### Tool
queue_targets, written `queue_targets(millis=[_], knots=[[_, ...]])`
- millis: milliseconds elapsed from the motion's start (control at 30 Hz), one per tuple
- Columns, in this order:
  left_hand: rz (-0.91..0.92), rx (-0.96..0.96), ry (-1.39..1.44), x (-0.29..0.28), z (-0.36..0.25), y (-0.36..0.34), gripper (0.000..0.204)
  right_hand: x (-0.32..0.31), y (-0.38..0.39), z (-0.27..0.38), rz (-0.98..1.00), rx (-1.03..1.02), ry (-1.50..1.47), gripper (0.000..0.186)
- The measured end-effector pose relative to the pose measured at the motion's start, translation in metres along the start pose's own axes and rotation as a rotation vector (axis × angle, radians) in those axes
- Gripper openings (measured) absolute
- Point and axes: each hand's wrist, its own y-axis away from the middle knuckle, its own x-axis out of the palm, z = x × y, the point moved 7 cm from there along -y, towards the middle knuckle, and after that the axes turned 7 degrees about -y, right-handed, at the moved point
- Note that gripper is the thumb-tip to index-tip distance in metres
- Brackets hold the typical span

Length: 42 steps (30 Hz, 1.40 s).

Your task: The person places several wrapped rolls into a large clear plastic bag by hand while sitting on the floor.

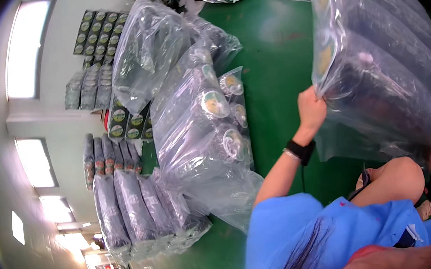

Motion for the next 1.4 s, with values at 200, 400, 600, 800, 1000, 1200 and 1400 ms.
queue_targets(millis=[200,400,600,800,1000,1200,1400], knots=[[-0.524,0.389,-0.850,-0.235,-0.121,0.076,0.010,0.414,0.140,-0.101,0.512,0.073,0.599,0.041],[-0.966,-0.161,-0.289,-0.449,-0.053,0.219,0.024,0.658,0.241,0.040,1.043,-0.164,0.653,0.013],[-0.995,-0.783,-1.412,-0.578,0.046,0.352,0.051,0.812,0.407,-0.032,1.680,-0.396,0.852,0.016],[-0.544,-0.556,-1.005,-0.432,0.136,0.255,0.071,0.781,0.435,-0.016,1.946,-0.403,1.149,0.027],[-0.961,-0.932,-0.759,-0.515,0.146,0.347,0.070,0.682,0.242,0.057,1.174,-0.148,1.150,0.019],[-0.885,-0.127,-0.863,-0.360,0.009,0.141,0.055,0.312,0.048,0.222,0.355,-0.432,1.572,0.028],[-0.282,0.315,-0.516,-0.159,-0.047,0.031,0.056,0.057,0.143,0.218,0.005,-0.030,2.154,0.031]])
